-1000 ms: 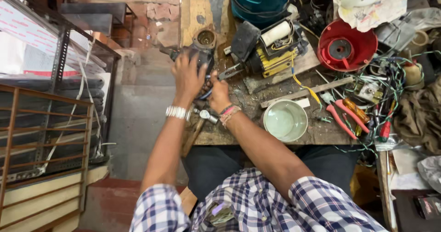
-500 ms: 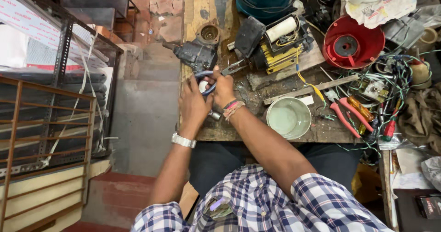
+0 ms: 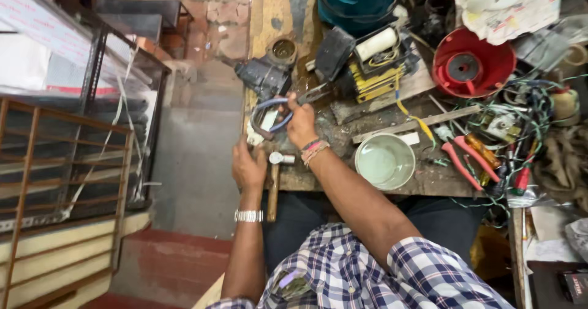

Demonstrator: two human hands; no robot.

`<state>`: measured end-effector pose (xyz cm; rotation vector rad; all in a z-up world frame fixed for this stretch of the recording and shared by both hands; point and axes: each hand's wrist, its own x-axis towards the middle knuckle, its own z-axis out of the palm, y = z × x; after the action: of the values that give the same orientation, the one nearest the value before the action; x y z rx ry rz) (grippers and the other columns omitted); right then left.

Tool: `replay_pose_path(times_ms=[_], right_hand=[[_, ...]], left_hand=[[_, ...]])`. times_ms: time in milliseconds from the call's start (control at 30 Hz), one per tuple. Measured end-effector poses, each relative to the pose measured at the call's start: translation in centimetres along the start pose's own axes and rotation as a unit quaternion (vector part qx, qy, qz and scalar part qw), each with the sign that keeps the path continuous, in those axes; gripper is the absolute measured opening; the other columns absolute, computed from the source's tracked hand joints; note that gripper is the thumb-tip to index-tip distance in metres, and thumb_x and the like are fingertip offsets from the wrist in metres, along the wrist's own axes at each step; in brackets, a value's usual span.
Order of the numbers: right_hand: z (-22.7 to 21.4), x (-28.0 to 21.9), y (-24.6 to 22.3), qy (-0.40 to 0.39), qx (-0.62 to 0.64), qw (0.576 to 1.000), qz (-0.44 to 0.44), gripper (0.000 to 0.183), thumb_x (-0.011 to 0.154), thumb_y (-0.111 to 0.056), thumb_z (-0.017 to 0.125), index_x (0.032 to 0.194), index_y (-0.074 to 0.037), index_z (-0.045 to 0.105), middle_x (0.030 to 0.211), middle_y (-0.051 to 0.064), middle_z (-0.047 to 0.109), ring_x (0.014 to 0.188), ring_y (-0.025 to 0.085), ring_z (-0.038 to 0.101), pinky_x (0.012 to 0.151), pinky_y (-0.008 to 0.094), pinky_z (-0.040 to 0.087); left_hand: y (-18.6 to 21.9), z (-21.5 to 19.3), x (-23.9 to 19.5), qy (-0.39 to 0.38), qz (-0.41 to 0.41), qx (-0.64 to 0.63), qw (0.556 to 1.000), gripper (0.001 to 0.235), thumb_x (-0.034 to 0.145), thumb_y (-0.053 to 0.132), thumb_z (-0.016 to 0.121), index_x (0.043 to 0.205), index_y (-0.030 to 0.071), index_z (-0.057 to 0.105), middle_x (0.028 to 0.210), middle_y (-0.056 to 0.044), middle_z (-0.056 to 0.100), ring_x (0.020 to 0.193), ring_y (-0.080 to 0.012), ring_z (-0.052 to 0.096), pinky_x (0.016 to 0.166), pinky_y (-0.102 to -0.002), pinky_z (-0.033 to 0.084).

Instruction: The person works at a cluttered workbench, using pliers and a screwdriver to manipulate wires and components of a small motor or electrical device. They repeatedly adjust parts, cut wires, and reposition components on the bench.

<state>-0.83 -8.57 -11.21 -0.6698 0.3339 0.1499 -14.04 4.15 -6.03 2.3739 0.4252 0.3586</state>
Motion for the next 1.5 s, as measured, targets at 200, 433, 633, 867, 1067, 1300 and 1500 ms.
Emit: replay_pose_path(times_ms=[200, 433, 633, 867, 1067, 1300, 1500], right_hand=[[-0.1, 0.2, 0.3, 0.027, -0.004, 0.999, 0.025, 0.023, 0.099, -0.024, 0.065, 0.101, -0.001, 0.066, 0.094, 0.012, 0.075, 0.066, 0.017, 0.064, 0.052, 0.034, 0.050], [-0.3, -1.0, 0.1, 0.023, -0.034, 0.999, 0.029, 0.027, 0.104, -0.026, 0.062, 0.102, 0.002, 0.066, 0.101, 0.016, 0.077, 0.067, 0.017, 0.063, 0.054, 0.032, 0.051], [-0.4, -1.3, -0.6, -0.010, -0.008, 0.999, 0.044, 0.024, 0.102, -0.030, 0.060, 0.105, -0.005, 0.062, 0.109, 0.011, 0.077, 0.069, 0.014, 0.060, 0.057, 0.032, 0.051], [1.2, -1.5, -0.8, 0.016, -0.028, 0.999, 0.019, 0.018, 0.103, -0.024, 0.060, 0.107, -0.006, 0.061, 0.109, 0.015, 0.077, 0.060, 0.015, 0.059, 0.051, 0.030, 0.047], [2.0, -0.4, -0.6, 0.084, 0.028, 0.993, 0.081, 0.014, 0.103, -0.019, 0.059, 0.103, -0.005, 0.056, 0.098, 0.019, 0.075, 0.059, 0.018, 0.061, 0.049, 0.032, 0.047], [-0.4, 0.3, -0.5, 0.016, 0.053, 0.993, 0.102, 0.012, 0.104, -0.014, 0.057, 0.111, -0.004, 0.056, 0.101, 0.015, 0.073, 0.073, 0.021, 0.069, 0.061, 0.038, 0.056], [-2.0, 0.2, 0.4, 0.016, 0.092, 0.990, 0.103, 0.020, 0.100, -0.004, 0.052, 0.119, -0.007, 0.058, 0.112, 0.016, 0.073, 0.088, 0.024, 0.071, 0.079, 0.040, 0.060]], left_hand=[[1.1, -0.7, 1.0, 0.087, 0.157, 0.057, 0.982, 0.084, 0.069, 0.023, 0.080, 0.144, 0.003, 0.046, 0.134, -0.027, 0.055, 0.123, -0.0437, 0.051, 0.106, -0.053, 0.041], [0.6, 0.3, 2.2, -0.032, 0.097, 0.024, 0.994, 0.094, 0.073, 0.032, 0.088, 0.150, 0.002, 0.043, 0.144, -0.024, 0.055, 0.130, -0.0438, 0.051, 0.108, -0.053, 0.041], [-2.6, 1.3, 3.3, -0.054, 0.055, -0.080, 0.994, 0.090, 0.069, 0.028, 0.090, 0.146, 0.002, 0.050, 0.130, -0.024, 0.063, 0.121, -0.0425, 0.060, 0.104, -0.049, 0.046], [-2.3, -4.1, 7.9, -0.144, 0.130, -0.022, 0.981, 0.093, 0.067, 0.033, 0.089, 0.148, 0.006, 0.054, 0.136, -0.023, 0.062, 0.128, -0.0389, 0.056, 0.109, -0.048, 0.043], [4.1, -4.9, 5.4, -0.047, 0.304, 0.101, 0.946, 0.103, 0.053, 0.035, 0.092, 0.139, -0.005, 0.051, 0.148, -0.031, 0.047, 0.136, -0.0496, 0.043, 0.105, -0.059, 0.035], [3.1, -2.5, 8.0, -0.165, 0.371, 0.032, 0.913, 0.077, 0.087, 0.036, 0.082, 0.146, -0.002, 0.051, 0.153, -0.028, 0.047, 0.138, -0.0464, 0.047, 0.115, -0.052, 0.040], [2.7, -0.6, 7.9, -0.143, 0.432, 0.107, 0.884, 0.075, 0.069, 0.025, 0.072, 0.129, -0.016, 0.053, 0.134, -0.036, 0.053, 0.122, -0.0487, 0.051, 0.105, -0.057, 0.038]])
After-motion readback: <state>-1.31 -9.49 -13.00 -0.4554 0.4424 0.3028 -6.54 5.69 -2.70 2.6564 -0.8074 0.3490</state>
